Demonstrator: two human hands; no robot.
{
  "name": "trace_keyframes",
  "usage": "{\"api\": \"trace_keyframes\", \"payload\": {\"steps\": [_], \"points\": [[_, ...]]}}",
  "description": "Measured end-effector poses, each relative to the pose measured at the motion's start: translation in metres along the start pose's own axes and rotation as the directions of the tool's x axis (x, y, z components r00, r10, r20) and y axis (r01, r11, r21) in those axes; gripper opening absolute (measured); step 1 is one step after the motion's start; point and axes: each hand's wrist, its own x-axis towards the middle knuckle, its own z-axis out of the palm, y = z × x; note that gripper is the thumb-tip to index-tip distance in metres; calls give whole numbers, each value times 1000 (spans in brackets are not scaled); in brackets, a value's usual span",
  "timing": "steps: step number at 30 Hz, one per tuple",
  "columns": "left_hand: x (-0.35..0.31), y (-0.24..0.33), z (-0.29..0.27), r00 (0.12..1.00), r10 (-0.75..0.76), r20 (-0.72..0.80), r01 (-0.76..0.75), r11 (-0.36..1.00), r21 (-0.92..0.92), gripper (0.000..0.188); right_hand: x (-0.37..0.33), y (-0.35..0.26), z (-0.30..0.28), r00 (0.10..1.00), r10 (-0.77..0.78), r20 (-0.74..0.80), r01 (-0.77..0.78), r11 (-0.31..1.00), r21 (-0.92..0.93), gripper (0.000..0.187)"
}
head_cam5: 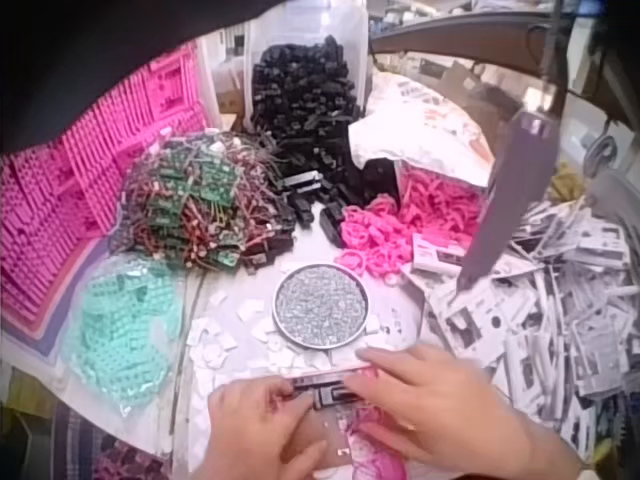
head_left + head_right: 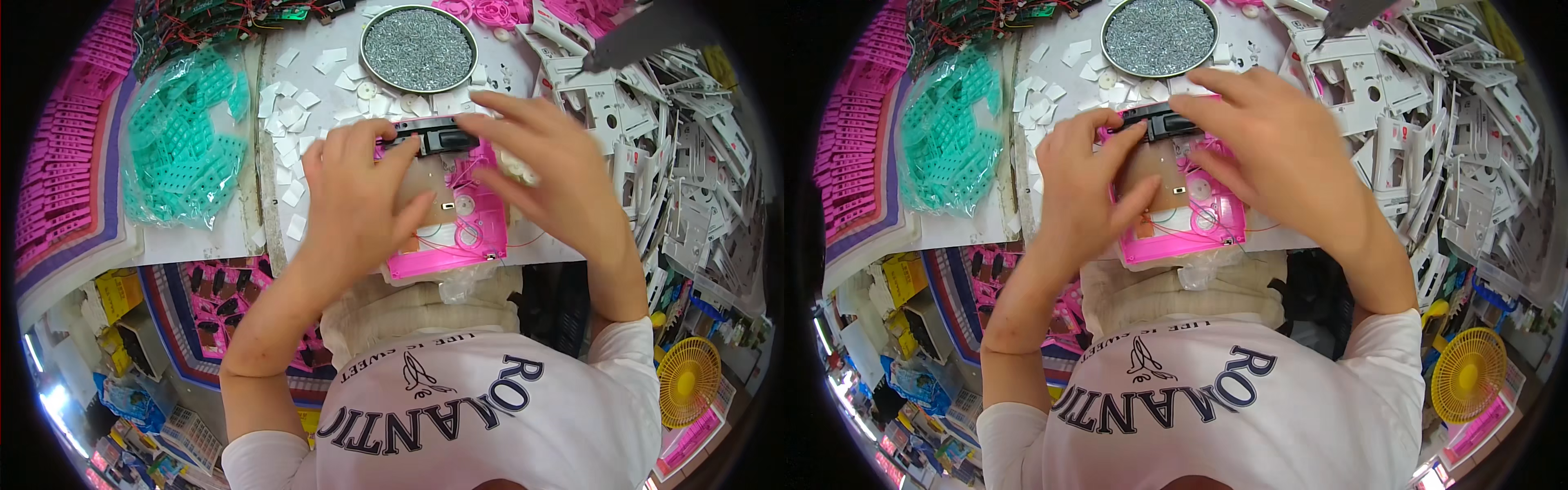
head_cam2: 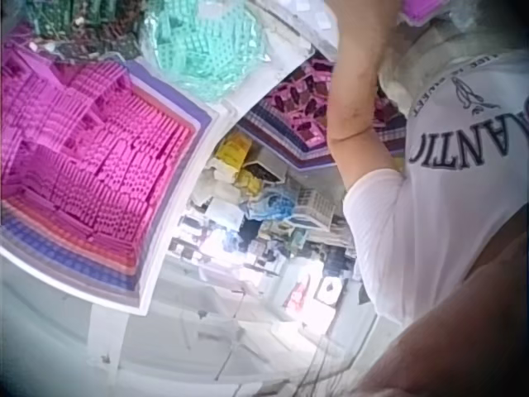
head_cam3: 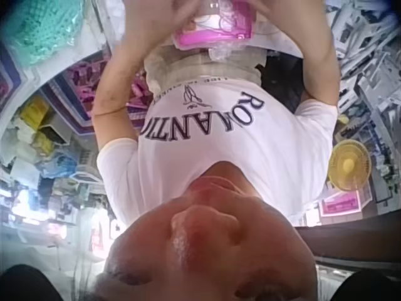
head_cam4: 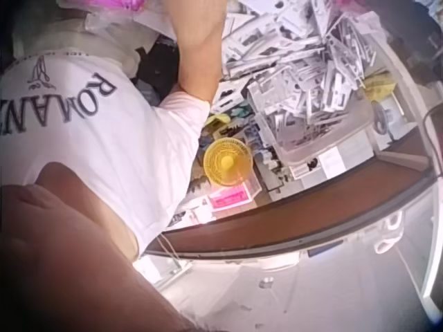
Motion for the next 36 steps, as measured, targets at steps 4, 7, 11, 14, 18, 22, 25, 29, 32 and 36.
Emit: {"api": "trace_keyframes", "payload": {"steps": [4,7,11,14,18,22,25,29,32,36], "points": [[70,-52,15,990,70,-123,-80,994,-76,21,-5,-34,-28,501,300,-812,111,908,405,17],[114,-80,50,987,106,-121,-71,962,264,17,33,-6,-10,620,321,-716,222,803,552,23],[131,-82,66,984,155,90,-172,956,236,19,55,-2,-16,897,269,-350,153,554,818,32],[134,-83,65,987,137,82,-156,936,315,25,67,-12,-16,927,305,-217,69,431,900,38],[148,-81,64,964,53,260,-143,928,343,28,75,1,-15,888,391,-244,82,387,918,44],[133,-61,34,980,198,19,-198,963,183,17,61,4,-14,881,373,-292,51,538,841,43],[86,-14,11,961,276,-31,-277,958,-70,5,35,15,-1,919,214,-330,239,363,900,55],[45,14,10,988,156,10,-143,924,-354,5,28,-6,-1,927,71,-368,345,221,912,54],[37,19,9,998,50,49,-23,894,-447,6,27,-4,-4,942,10,-336,326,213,921,50],[36,18,11,998,28,52,0,879,-477,7,20,4,18,911,21,-412,411,45,910,48]]}}
